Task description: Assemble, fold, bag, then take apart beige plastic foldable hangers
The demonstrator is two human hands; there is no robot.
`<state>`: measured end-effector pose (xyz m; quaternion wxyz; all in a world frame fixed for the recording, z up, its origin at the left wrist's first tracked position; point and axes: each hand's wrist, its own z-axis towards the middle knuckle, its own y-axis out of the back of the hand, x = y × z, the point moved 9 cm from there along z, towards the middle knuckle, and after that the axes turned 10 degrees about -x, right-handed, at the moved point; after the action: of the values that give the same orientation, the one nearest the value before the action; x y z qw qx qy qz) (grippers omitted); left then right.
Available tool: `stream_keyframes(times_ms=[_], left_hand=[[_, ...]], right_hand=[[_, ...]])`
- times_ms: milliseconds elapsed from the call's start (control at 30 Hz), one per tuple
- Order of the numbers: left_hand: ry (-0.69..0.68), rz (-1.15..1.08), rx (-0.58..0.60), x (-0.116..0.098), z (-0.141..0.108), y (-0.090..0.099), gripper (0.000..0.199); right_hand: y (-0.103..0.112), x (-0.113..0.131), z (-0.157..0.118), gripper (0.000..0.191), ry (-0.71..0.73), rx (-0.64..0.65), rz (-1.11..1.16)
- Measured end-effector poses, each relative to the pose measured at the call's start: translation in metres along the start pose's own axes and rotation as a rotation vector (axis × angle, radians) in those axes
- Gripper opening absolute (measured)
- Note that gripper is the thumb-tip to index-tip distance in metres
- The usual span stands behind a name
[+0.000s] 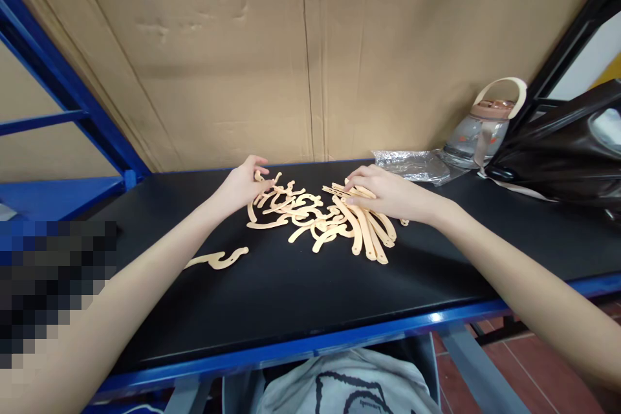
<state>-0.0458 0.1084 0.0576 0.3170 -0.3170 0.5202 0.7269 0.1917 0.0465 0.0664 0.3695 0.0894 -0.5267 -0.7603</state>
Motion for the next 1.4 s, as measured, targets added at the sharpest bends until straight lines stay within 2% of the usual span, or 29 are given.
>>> stream_keyframes(times_ms=[100, 167, 200, 300, 367, 500, 667, 767, 867, 1033, 1133, 1200, 1300, 1400], left_hand=[[-0.294, 0.264, -0.014, -0.023, -0.012, -0.007, 0.043], [-0.549, 0.423, 0.111, -0.043, -0.033, -0.028, 0.045], [-0.638, 0.440, 0.215, -0.050, -0.047, -0.041, 0.049], [-0.714, 0.413, 0.517, -0.056, -0.081, -0.071, 0.064], [-0.722, 0.434, 0.590, -0.057, -0.092, -0.078, 0.059], [-0.720, 0.534, 0.500, -0.056, -0.083, -0.072, 0.026], [-0.664, 0.655, 0.357, -0.052, -0.064, -0.061, 0.008], [-0.609, 0.700, 0.279, -0.048, -0.057, -0.056, 0.006], [-0.547, 0.693, 0.201, -0.046, -0.051, -0.050, 0.009], [-0.445, 0.548, 0.220, -0.040, -0.045, -0.045, 0.016], [-0.458, 0.535, 0.195, -0.042, -0.043, -0.041, 0.023], [-0.461, 0.553, 0.162, -0.043, -0.041, -0.037, 0.026], [-0.403, 0.550, 0.111, -0.040, -0.033, -0.028, 0.027], [-0.355, 0.473, 0.089, -0.040, -0.021, -0.017, 0.033]], right_hand=[[-0.013, 0.010, -0.008, 0.043, 0.026, 0.154, 0.037], [-0.017, 0.015, -0.011, 0.047, 0.044, 0.213, 0.068], [-0.018, 0.015, -0.012, 0.046, 0.041, 0.219, 0.078], [-0.015, 0.011, -0.011, 0.038, 0.014, 0.177, 0.095], [-0.009, 0.004, -0.009, 0.038, -0.027, 0.103, 0.079], [0.002, -0.010, -0.004, 0.037, -0.091, 0.004, -0.008], [0.009, -0.034, 0.001, 0.041, -0.174, -0.045, -0.009], [0.016, -0.044, 0.005, 0.045, -0.230, -0.123, 0.060], [0.016, -0.044, 0.008, 0.040, -0.263, -0.170, 0.211], [0.011, -0.036, 0.011, 0.034, -0.265, -0.192, 0.461], [0.010, -0.043, 0.010, 0.031, -0.316, -0.164, 0.555], [0.011, -0.053, 0.009, 0.028, -0.341, -0.145, 0.458], [0.016, -0.071, 0.004, 0.023, -0.327, -0.131, 0.095], [0.005, -0.083, -0.001, 0.038, -0.326, 0.013, -0.059]])
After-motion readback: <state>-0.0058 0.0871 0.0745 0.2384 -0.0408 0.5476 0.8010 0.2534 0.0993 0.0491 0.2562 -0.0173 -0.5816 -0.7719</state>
